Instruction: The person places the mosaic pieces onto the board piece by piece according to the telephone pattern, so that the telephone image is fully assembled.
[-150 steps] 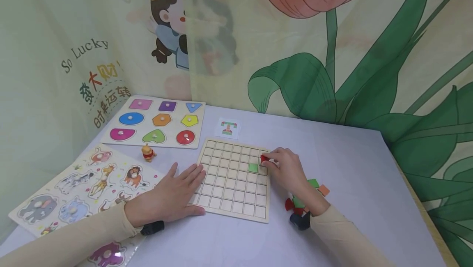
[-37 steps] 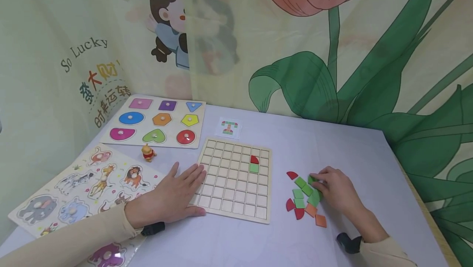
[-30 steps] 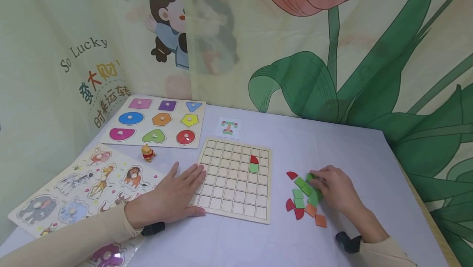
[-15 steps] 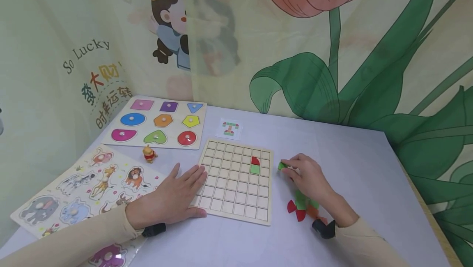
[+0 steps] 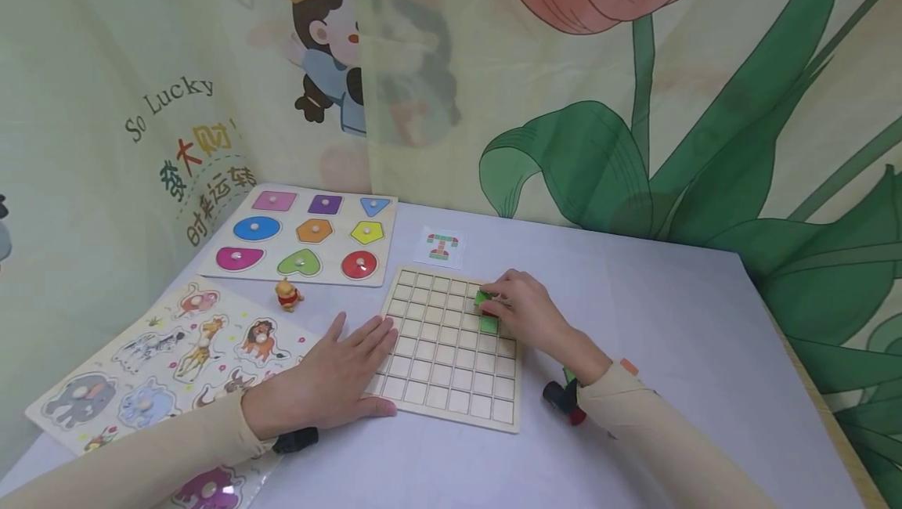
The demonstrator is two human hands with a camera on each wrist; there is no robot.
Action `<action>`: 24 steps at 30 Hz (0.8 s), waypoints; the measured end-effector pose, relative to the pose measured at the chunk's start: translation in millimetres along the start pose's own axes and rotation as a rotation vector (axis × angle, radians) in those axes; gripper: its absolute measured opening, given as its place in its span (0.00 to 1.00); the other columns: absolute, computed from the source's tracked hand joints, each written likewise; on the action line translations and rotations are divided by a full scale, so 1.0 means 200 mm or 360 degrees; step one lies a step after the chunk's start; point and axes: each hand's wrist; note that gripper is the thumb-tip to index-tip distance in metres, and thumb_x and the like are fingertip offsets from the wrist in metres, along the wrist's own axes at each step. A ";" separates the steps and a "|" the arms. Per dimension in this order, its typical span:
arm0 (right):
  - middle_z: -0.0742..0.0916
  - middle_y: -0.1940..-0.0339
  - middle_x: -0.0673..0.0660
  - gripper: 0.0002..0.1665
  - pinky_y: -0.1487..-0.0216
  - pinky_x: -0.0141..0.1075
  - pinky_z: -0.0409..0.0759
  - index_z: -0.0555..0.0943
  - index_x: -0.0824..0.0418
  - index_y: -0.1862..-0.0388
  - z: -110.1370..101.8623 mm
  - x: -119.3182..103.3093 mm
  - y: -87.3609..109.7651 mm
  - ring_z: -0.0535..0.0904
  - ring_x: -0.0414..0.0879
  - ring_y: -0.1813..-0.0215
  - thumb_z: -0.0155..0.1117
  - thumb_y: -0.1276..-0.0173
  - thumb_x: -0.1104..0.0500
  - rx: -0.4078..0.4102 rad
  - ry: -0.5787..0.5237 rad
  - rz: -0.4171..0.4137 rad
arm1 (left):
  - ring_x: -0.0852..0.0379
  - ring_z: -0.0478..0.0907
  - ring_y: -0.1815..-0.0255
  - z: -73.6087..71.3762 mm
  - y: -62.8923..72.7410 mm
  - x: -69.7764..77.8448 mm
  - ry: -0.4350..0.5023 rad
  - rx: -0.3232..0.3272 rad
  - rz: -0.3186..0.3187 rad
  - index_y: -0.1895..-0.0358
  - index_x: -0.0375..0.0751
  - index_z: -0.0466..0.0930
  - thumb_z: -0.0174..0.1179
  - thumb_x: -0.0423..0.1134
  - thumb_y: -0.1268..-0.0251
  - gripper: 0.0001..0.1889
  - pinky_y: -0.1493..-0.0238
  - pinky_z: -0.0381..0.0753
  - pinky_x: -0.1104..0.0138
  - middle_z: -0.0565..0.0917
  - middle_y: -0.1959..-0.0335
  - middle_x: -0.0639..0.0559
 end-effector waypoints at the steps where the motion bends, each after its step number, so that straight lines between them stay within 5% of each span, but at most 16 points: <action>1: 0.88 0.61 0.55 0.17 0.62 0.35 0.75 0.89 0.62 0.46 0.01 -0.01 -0.01 0.78 0.44 0.60 0.72 0.32 0.59 -0.0011 0.0002 -0.0006 | 0.48 0.54 0.15 0.00 0.00 0.00 0.0000 0.0002 0.0002 0.19 0.41 0.58 0.52 0.74 0.33 0.50 0.20 0.53 0.38 0.60 0.17 0.46; 24: 0.88 0.61 0.55 0.16 0.63 0.35 0.74 0.90 0.63 0.50 0.06 -0.03 -0.09 0.78 0.43 0.64 0.76 0.36 0.59 -0.0115 0.0160 -0.0085 | 0.48 0.55 0.15 -0.01 0.00 0.00 -0.0027 0.0016 0.0002 0.19 0.40 0.58 0.52 0.74 0.33 0.50 0.20 0.53 0.38 0.60 0.17 0.45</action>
Point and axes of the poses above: each hand's wrist, its own y-axis away from the middle knuckle, its own z-axis out of the palm, x = y × z
